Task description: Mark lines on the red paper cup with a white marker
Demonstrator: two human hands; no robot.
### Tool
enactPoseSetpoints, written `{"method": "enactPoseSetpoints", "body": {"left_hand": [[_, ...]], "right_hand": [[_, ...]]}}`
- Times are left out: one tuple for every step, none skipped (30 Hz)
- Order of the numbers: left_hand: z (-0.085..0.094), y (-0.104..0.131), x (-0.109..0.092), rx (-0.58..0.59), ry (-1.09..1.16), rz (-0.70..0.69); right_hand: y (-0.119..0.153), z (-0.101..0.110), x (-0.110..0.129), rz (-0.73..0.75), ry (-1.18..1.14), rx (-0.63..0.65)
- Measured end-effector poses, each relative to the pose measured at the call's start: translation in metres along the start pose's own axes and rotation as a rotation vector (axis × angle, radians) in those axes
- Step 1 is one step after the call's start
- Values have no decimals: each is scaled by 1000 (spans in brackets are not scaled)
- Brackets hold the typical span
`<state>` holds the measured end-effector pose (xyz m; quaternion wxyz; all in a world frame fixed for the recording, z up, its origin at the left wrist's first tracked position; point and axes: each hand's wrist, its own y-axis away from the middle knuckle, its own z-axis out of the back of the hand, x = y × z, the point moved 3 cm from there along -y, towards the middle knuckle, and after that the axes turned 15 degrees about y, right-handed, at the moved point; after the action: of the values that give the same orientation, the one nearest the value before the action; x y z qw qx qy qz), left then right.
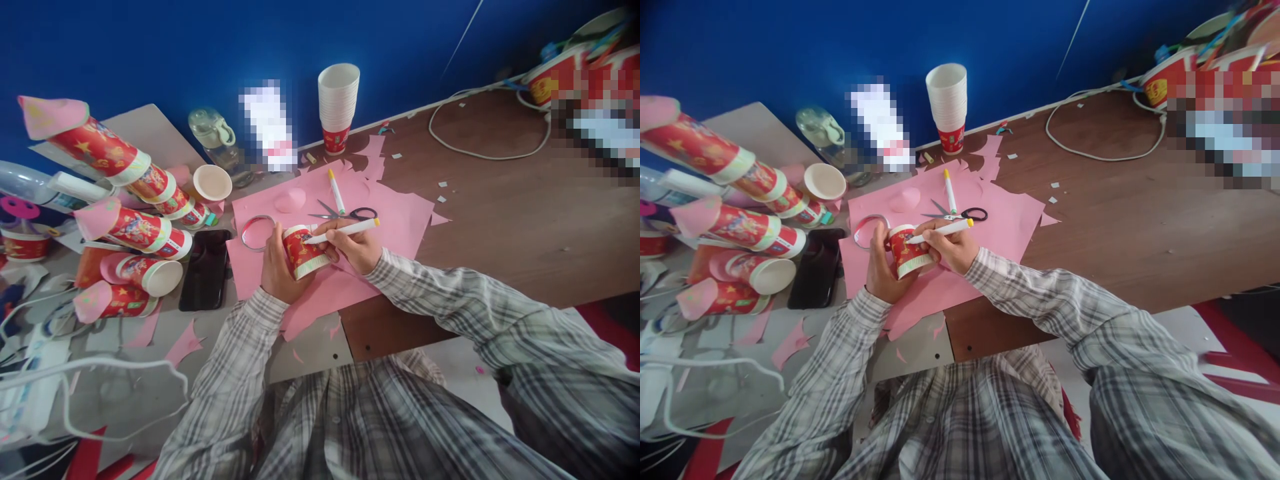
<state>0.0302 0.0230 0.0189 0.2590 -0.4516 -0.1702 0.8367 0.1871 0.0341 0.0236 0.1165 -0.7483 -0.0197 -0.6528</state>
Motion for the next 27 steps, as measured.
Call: {"method": "enactPoseSetpoints", "body": {"left_hand": [[0, 0, 0, 4, 1, -2], [0, 0, 0, 6, 1, -4], [0, 0, 0, 6, 1, -4], [0, 0, 0, 3, 1, -4], [0, 0, 0, -1, 2, -4], [0, 0, 0, -6, 2, -5], [0, 0, 0, -8, 3, -5], [0, 0, 0, -8, 5, -5], [0, 0, 1, -5, 8, -4], [0, 0, 1, 0, 10, -3], [0, 1, 2, 5, 11, -1], [0, 1, 2, 7, 12, -2], [0, 1, 2, 8, 11, -4], [0, 1, 2, 7, 9, -7], [0, 1, 2, 6, 7, -10], [0, 1, 2, 4, 5, -11], [0, 1, 2, 3, 4, -11], [0, 1, 2, 3, 4, -10], [0, 1, 2, 4, 5, -9], [0, 1, 2, 5, 6, -9], [0, 1, 2, 7, 8, -8], [0, 1, 2, 9, 9, -7], [0, 1, 2, 10, 11, -6], [0, 1, 2, 10, 12, -7], [0, 1, 2, 8, 12, -7], [0, 1, 1, 7, 11, -9], [0, 1, 1, 6, 10, -12]], "right_hand": [[0, 0, 0, 4, 3, -6], [0, 0, 0, 3, 6, -5], [0, 0, 0, 0, 5, -2], [0, 0, 0, -9, 2, 6], [0, 0, 0, -20, -4, 12], [0, -1, 0, -31, -11, 18], [0, -1, 1, -38, -19, 18], [0, -1, 1, -39, -23, 12], [0, -1, 1, -37, -24, -2], [-1, 0, 0, -35, -22, -16], [-1, 0, 0, -32, -20, -31], [-1, 0, 0, -29, -18, -42], [-1, 0, -1, -28, -20, -48], [-1, 0, -1, -29, -26, -47], [-1, 0, -2, -31, -35, -40], [-1, 0, -2, -34, -45, -29], [-1, 0, -2, -40, -53, -18], [-1, -1, -2, -46, -58, -9], [-1, -1, -2, -49, -60, -6], [-1, -1, -1, -49, -60, -8], [-1, -1, -1, -46, -61, -15], [-1, -1, -1, -42, -62, -23], [-1, -1, -1, -39, -63, -30], [-1, 0, -1, -42, -65, -32], [-1, 0, -1, -50, -68, -29], [-1, 0, -1, -59, -73, -20], [-1, 0, -1, -68, -78, -6]]}}
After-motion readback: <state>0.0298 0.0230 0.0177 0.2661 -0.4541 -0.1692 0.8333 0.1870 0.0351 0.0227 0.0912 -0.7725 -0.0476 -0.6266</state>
